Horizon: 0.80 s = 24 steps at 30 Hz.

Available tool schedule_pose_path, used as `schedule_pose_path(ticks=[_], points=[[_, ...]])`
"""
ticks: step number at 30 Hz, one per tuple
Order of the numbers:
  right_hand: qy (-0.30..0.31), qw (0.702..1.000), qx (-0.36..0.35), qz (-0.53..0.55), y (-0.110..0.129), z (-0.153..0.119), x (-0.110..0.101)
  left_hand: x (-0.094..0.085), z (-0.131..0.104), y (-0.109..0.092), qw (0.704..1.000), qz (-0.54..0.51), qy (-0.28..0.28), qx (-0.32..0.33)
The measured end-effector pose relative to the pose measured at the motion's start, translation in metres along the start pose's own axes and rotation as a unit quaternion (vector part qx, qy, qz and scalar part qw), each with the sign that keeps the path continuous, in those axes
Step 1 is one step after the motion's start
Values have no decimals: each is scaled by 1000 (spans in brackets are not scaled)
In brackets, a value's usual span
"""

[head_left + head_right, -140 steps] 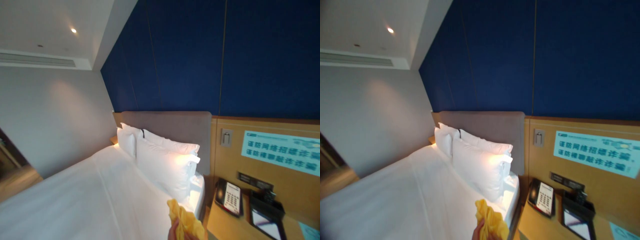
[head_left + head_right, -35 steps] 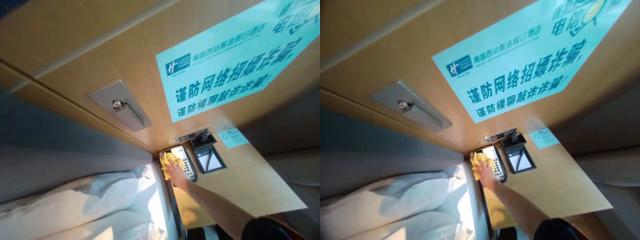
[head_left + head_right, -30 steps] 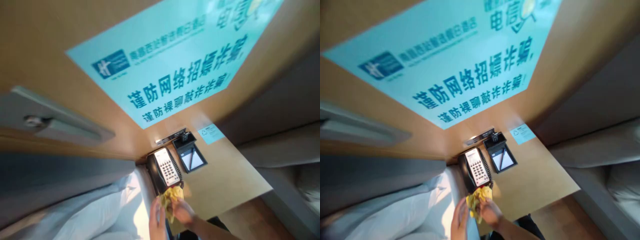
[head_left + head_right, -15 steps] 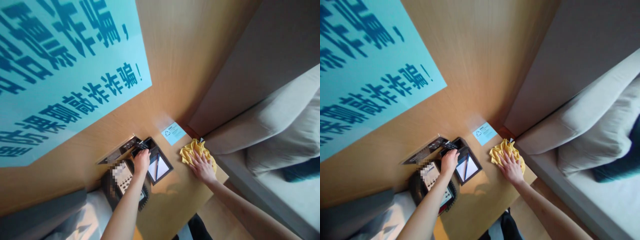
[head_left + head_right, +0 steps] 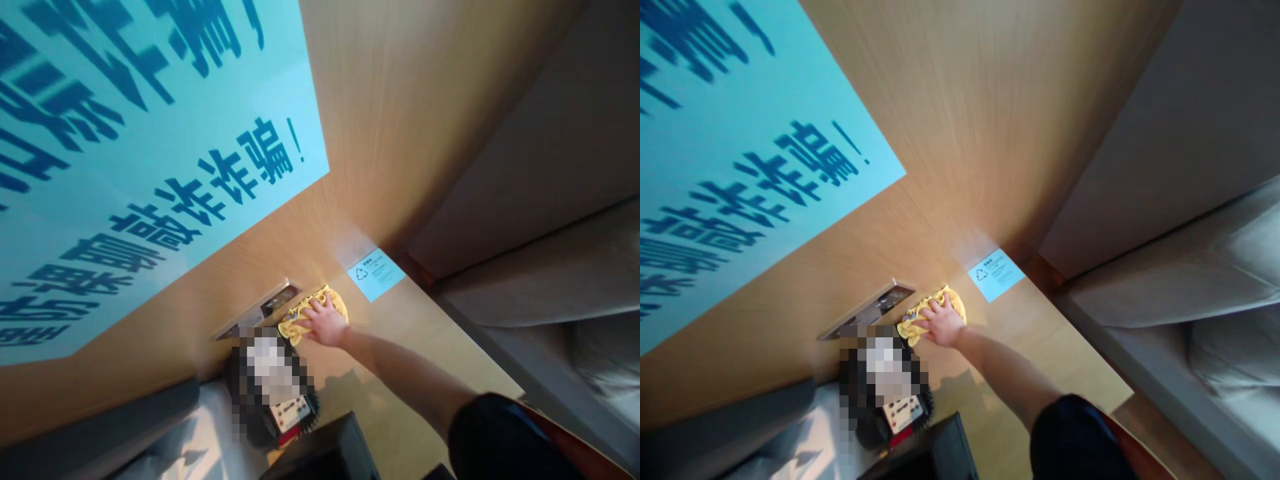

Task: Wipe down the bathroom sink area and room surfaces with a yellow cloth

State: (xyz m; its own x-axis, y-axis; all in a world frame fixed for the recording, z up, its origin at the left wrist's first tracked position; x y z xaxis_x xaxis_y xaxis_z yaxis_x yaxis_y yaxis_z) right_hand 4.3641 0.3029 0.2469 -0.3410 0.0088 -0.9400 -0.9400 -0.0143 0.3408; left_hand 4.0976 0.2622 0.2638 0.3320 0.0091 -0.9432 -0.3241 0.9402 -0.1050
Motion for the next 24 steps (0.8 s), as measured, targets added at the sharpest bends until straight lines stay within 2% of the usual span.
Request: schedule_pose_path(ticks=[2,4,6,8,10,12,14,15,16,18,19,20,22,24], points=[[-9,1000,-5,-2,1,-12,11,-9,-8,-4,1000,8,-25,8],[13,999,-31,6,6,-57,25,-30,-3,-8,999,7,-37,37],[56,996,-67,15,9,-122,37,-48,25,-9,997,3,-37,75],[82,994,-72,26,8,-192,43,-53,73,-7,995,3,-44,88],[59,997,-25,30,0,-258,47,-45,127,-2,996,9,-42,77],[-4,998,65,1,-15,-314,48,-30,170,5,998,18,-14,59],[-85,980,176,-46,-36,-357,48,-17,194,6,999,34,-5,37],[-126,963,229,-62,-48,-374,47,-12,200,3,998,42,-31,25],[-169,943,278,-67,-60,-387,45,-8,202,-5,996,44,-74,15],[-260,893,363,-55,-85,-406,40,2,204,-33,986,31,-161,17],[-304,864,399,-44,-97,-412,36,10,207,-52,984,18,-172,32],[-341,836,429,-32,-107,-417,32,21,213,-73,987,7,-151,54],[-388,794,468,-14,-120,-426,26,48,235,-115,995,5,-41,92],[-407,779,477,-3,-120,-433,24,73,265,-145,994,32,57,82]])
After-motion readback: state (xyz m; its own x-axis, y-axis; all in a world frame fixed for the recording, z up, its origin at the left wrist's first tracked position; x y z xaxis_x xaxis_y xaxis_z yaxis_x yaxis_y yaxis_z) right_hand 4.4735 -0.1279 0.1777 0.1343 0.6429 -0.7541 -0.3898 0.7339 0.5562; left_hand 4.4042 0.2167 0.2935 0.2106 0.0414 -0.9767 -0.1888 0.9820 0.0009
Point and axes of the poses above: each hand's wrist, its own z-axis towards the middle knuckle, its own x-axis out of the palm, y = z × x, the point moved 1 cm from there along z, towards the middle knuckle, and after that the axes turned 4 degrees about y, right-handed, at the moved point
